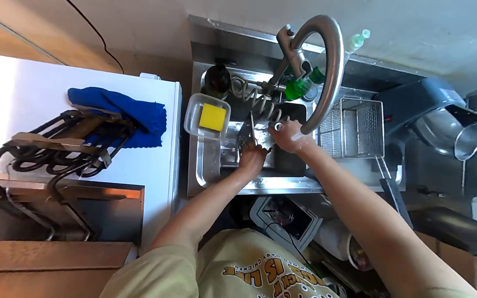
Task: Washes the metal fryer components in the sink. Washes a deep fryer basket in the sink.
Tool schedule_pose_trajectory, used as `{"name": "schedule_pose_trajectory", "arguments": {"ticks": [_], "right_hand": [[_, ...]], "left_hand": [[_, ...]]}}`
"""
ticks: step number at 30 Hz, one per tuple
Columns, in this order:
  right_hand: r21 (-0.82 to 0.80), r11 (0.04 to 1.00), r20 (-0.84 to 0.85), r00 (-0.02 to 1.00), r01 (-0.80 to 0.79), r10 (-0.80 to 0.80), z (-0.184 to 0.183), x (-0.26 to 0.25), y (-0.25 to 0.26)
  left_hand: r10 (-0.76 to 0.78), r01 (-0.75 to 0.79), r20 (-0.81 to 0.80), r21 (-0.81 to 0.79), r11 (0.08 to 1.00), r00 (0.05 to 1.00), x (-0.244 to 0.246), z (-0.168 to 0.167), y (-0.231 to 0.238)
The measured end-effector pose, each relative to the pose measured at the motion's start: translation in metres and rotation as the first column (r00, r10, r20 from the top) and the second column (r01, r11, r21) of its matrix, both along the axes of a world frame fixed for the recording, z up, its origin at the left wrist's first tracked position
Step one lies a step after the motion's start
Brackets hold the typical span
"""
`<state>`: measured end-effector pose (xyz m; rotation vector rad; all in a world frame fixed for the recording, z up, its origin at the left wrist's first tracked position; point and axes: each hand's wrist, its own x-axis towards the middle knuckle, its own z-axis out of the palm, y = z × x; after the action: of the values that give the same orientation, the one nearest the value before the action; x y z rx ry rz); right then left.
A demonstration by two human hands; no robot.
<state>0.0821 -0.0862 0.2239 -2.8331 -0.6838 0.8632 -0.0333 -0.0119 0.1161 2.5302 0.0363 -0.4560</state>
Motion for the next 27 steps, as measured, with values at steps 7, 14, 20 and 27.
{"name": "schedule_pose_trajectory", "arguments": {"ticks": [7, 14, 20, 27], "right_hand": [[-0.071, 0.992, -0.05, 0.993, 0.102, -0.105, -0.015, 0.005, -0.003], [-0.012, 0.998, -0.083, 0.995, 0.056, -0.057, -0.023, 0.002, -0.004], [-0.04, 0.999, -0.109, 0.993, 0.035, -0.039, -0.04, 0.002, -0.028], [-0.199, 0.979, -0.117, 0.991, 0.047, -0.071, -0.034, -0.007, -0.06]], "left_hand": [[-0.072, 0.074, -0.056, 0.044, 0.996, 0.996, -0.014, -0.005, 0.005], [-0.093, 0.095, -0.042, 0.033, 0.995, 0.995, -0.02, -0.013, 0.009], [-0.011, 0.013, 0.049, -0.039, 0.999, 0.999, -0.02, -0.019, 0.016], [-0.051, 0.062, 0.122, -0.085, 0.994, 0.991, -0.027, -0.038, 0.016]]}}
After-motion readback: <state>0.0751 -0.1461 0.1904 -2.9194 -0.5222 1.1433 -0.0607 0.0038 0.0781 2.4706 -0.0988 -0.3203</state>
